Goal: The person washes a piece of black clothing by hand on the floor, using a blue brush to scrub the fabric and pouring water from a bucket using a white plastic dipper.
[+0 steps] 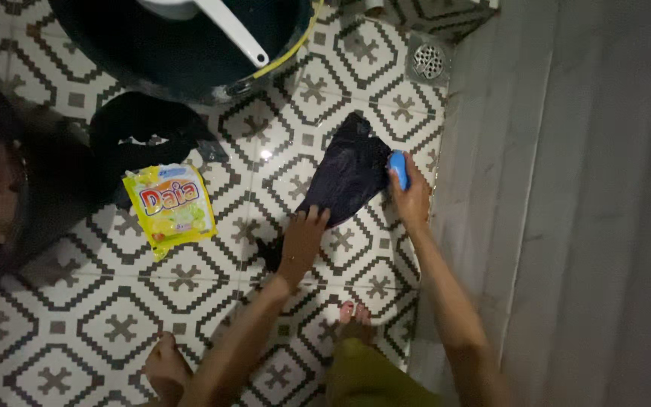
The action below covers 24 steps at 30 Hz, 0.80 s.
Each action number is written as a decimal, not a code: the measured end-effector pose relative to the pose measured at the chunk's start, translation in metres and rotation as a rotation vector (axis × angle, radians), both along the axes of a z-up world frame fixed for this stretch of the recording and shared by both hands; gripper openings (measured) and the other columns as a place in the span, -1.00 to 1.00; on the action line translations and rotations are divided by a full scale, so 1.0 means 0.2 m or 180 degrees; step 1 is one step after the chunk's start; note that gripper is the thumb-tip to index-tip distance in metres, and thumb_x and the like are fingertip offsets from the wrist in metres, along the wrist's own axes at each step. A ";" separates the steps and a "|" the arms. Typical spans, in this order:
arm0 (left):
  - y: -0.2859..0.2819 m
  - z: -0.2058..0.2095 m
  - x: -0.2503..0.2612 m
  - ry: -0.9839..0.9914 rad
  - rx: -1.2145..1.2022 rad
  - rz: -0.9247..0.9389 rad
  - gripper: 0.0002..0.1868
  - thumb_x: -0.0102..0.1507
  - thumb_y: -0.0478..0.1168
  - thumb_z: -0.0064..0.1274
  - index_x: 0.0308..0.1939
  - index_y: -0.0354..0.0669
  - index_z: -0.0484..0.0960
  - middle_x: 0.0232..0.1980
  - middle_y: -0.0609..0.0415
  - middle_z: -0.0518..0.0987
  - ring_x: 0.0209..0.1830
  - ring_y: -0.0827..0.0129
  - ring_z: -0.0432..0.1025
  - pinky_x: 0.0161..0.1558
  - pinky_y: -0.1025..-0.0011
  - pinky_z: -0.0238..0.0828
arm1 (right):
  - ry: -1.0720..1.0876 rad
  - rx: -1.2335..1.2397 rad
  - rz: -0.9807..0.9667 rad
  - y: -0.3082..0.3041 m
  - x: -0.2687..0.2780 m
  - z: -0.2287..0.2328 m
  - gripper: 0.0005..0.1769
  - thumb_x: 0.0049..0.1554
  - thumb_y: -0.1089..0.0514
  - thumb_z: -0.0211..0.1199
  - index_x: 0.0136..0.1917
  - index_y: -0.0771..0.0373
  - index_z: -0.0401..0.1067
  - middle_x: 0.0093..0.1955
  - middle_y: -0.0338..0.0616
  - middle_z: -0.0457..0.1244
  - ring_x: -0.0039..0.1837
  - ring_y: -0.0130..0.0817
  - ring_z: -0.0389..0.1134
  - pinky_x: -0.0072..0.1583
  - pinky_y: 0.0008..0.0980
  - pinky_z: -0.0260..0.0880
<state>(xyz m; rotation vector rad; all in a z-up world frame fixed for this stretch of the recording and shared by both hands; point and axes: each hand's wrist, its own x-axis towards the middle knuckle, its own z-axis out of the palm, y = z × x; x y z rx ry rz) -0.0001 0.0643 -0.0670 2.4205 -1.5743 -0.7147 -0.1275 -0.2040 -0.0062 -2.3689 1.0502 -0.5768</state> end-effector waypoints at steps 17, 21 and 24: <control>0.14 -0.03 -0.06 0.0212 -0.0296 -0.0305 -0.62 0.37 -0.20 0.09 0.25 -0.19 0.68 0.85 -0.01 -0.05 0.82 -0.13 -0.19 0.68 -0.17 -0.16 | 0.1752 -0.0119 -0.0110 -0.20 0.21 0.03 -0.32 0.45 -0.31 0.26 0.75 -0.29 0.24 0.20 0.21 0.36 0.12 0.24 0.46 0.14 0.15 0.53; 0.13 -0.04 -0.07 0.0081 -0.0132 -0.0424 -0.63 0.38 -0.21 0.07 0.25 -0.20 0.65 0.86 -0.01 -0.09 0.83 -0.17 -0.22 0.69 -0.23 -0.21 | 0.1145 0.0004 0.0840 0.06 0.22 -0.03 -0.24 0.36 -0.33 0.19 0.74 -0.21 0.20 0.26 0.18 0.36 -0.02 0.08 0.51 -0.04 -0.01 0.62; 0.12 -0.06 -0.06 0.0095 -0.0141 -0.0400 -0.66 0.42 -0.20 0.05 0.24 -0.22 0.65 0.87 0.00 -0.09 0.84 -0.16 -0.22 0.71 -0.22 -0.19 | 0.1434 -0.0596 0.1101 0.12 0.22 -0.14 -0.27 0.37 -0.34 0.22 0.72 -0.20 0.26 0.17 0.17 0.40 -0.04 0.05 0.50 -0.09 -0.03 0.60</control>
